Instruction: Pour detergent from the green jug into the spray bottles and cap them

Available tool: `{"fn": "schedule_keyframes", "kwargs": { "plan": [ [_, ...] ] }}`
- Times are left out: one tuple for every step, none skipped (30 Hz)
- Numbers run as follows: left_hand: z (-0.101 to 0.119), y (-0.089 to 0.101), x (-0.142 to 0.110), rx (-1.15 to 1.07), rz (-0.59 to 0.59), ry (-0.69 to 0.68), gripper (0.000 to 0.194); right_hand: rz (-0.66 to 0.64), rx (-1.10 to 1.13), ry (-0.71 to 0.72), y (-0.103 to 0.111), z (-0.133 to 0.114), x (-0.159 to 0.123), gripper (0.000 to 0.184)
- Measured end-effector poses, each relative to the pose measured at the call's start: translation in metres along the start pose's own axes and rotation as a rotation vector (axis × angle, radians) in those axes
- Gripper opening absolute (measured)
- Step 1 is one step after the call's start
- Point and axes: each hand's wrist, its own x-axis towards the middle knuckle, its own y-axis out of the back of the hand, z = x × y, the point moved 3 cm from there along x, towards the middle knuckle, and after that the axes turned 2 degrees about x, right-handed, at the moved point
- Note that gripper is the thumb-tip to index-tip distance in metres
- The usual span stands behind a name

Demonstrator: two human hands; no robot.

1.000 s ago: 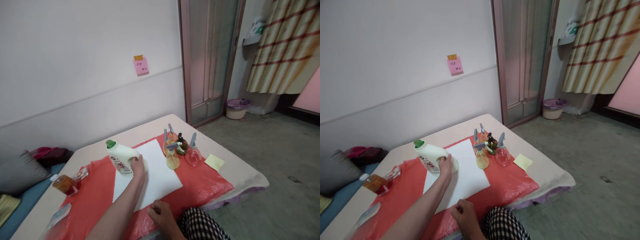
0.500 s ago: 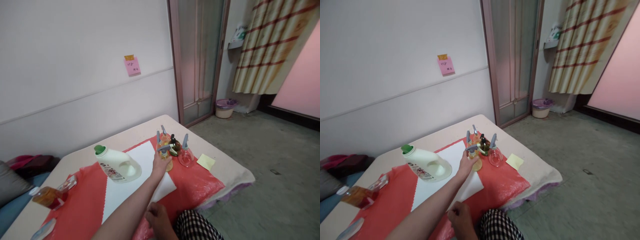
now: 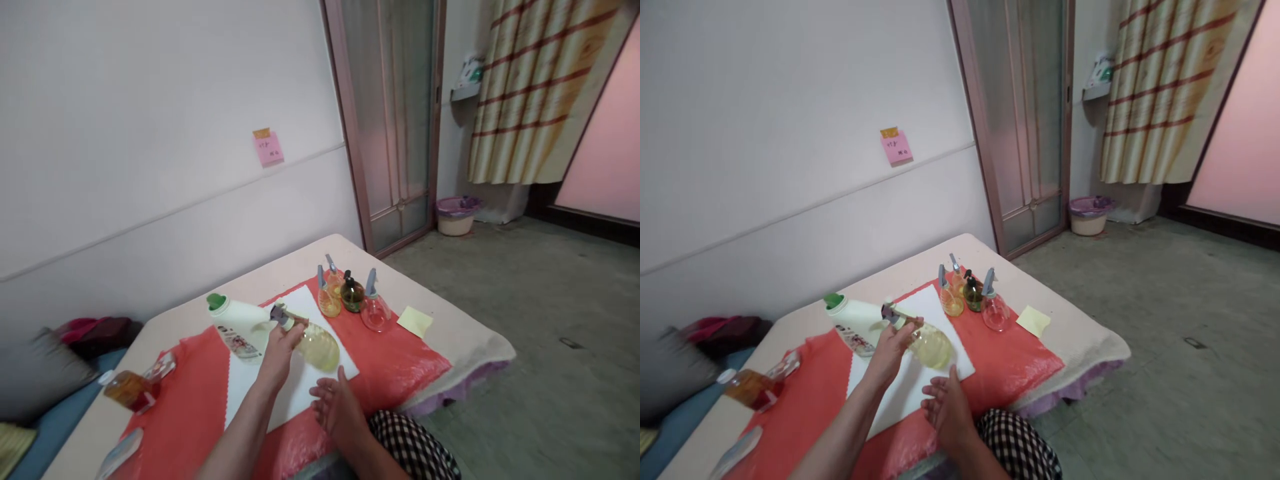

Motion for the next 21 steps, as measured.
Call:
{"fn": "schedule_keyframes", "kwargs": {
  "plan": [
    [0.005,0.007,-0.013,-0.007,-0.031,0.014,0.040,-0.061,0.049,-0.049,-0.004,-0.002,-0.004,0.068],
    [0.009,0.012,-0.027,-0.011,-0.061,0.029,0.040,-0.141,0.095,-0.110,-0.008,-0.004,-0.008,0.073],
    [0.012,0.015,-0.040,-0.012,-0.087,0.043,0.039,-0.228,0.136,-0.169,-0.013,-0.005,-0.013,0.077],
    [0.014,0.017,-0.053,-0.012,-0.104,0.056,0.039,-0.311,0.168,-0.221,-0.017,-0.004,-0.018,0.079],
    [0.017,0.019,-0.065,-0.013,-0.106,0.064,0.039,-0.376,0.181,-0.260,-0.020,-0.003,-0.023,0.078],
    [0.019,0.021,-0.077,-0.017,-0.086,0.064,0.041,-0.410,0.171,-0.281,-0.022,-0.002,-0.027,0.076],
    [0.021,0.024,-0.088,-0.027,-0.048,0.056,0.044,-0.424,0.147,-0.296,-0.023,0.001,-0.031,0.072],
    [0.022,0.026,-0.099,-0.041,0.004,0.038,0.048,-0.427,0.114,-0.316,-0.022,0.004,-0.035,0.068],
    [0.023,0.029,-0.111,-0.052,0.058,0.017,0.050,-0.429,0.075,-0.344,-0.021,0.009,-0.039,0.065],
    [0.022,0.031,-0.123,-0.056,0.108,0.004,0.048,-0.436,0.030,-0.381,-0.019,0.013,-0.044,0.064],
    [0.020,0.033,-0.136,-0.062,0.161,-0.002,0.043,-0.450,-0.017,-0.423,-0.016,0.018,-0.050,0.065],
    [0.017,0.034,-0.150,-0.051,0.203,0.006,0.035,-0.464,-0.062,-0.464,-0.013,0.023,-0.056,0.066],
    [0.012,0.035,-0.164,-0.051,0.260,0.038,0.030,-0.477,-0.106,-0.502,-0.010,0.028,-0.062,0.066],
    [0.007,0.036,-0.179,-0.079,0.338,0.054,0.029,-0.484,-0.140,-0.522,-0.007,0.034,-0.069,0.066],
    [0.003,0.035,-0.192,-0.095,0.364,0.058,0.029,-0.485,-0.161,-0.525,-0.004,0.039,-0.076,0.065],
    [0.000,0.034,-0.205,-0.115,0.388,0.059,0.028,-0.480,-0.169,-0.514,-0.002,0.045,-0.082,0.062],
    [-0.001,0.034,-0.216,-0.152,0.427,0.058,0.027,-0.478,-0.167,-0.483,0.000,0.052,-0.088,0.060],
    [-0.001,0.034,-0.225,-0.185,0.457,0.065,0.026,-0.482,-0.165,-0.447,-0.001,0.059,-0.095,0.060],
    [0.001,0.036,-0.232,-0.215,0.494,0.077,0.025,-0.484,-0.169,-0.400,-0.002,0.066,-0.101,0.063],
    [0.005,0.038,-0.237,-0.241,0.536,0.086,0.024,-0.478,-0.185,-0.332,-0.003,0.073,-0.107,0.067],
    [0.010,0.042,-0.241,-0.256,0.566,0.091,0.023,-0.459,-0.223,-0.261,-0.006,0.079,-0.113,0.073]
  ]
}}
